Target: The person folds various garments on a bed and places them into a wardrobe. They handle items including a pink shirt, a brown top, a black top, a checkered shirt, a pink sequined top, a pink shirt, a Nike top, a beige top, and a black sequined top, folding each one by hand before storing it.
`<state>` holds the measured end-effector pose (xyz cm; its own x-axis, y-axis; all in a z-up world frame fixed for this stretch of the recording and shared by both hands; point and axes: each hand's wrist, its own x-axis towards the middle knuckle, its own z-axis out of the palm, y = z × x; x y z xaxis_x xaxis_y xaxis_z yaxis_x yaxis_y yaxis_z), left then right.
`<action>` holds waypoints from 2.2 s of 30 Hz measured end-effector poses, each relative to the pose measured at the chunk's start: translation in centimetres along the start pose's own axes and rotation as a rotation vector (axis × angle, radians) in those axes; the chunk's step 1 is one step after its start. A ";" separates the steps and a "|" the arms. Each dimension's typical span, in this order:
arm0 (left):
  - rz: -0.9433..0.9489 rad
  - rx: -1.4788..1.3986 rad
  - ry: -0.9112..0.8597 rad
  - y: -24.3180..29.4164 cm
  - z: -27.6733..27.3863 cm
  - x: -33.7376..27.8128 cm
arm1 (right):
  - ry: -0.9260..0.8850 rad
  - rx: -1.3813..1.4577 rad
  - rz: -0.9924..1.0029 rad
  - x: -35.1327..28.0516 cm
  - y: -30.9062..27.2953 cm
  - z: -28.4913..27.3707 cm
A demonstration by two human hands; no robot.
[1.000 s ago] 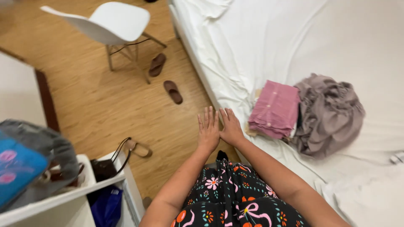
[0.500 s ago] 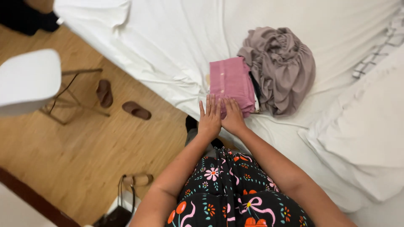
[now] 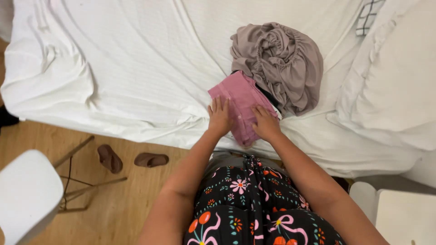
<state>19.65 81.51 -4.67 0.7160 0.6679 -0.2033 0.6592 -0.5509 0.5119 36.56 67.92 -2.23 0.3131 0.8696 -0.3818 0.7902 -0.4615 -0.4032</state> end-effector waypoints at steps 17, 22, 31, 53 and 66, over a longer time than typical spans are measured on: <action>-0.100 -0.090 -0.254 -7.1 1.3 12.9 | 0.029 0.114 0.165 -1.0 -0.6 1.3; -0.137 -0.222 -0.155 -5.8 -1.8 11.8 | 0.004 0.081 0.206 -0.6 -1.7 1.1; -0.098 -0.661 -0.297 -1.7 -4.4 10.0 | 0.150 0.150 0.231 -0.5 -4.9 -2.7; 0.255 -0.243 0.498 12.4 -20.0 -5.1 | -0.111 0.285 -0.310 -2.9 -9.1 -19.6; -0.693 -1.244 0.968 6.6 0.1 -18.8 | -0.666 0.976 -0.364 -7.8 -14.3 -9.7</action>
<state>10.52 65.25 2.44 -0.2992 0.8878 -0.3496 -0.1330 0.3240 0.9367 27.95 69.47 14.55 -0.3970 0.8479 -0.3514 -0.0379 -0.3977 -0.9167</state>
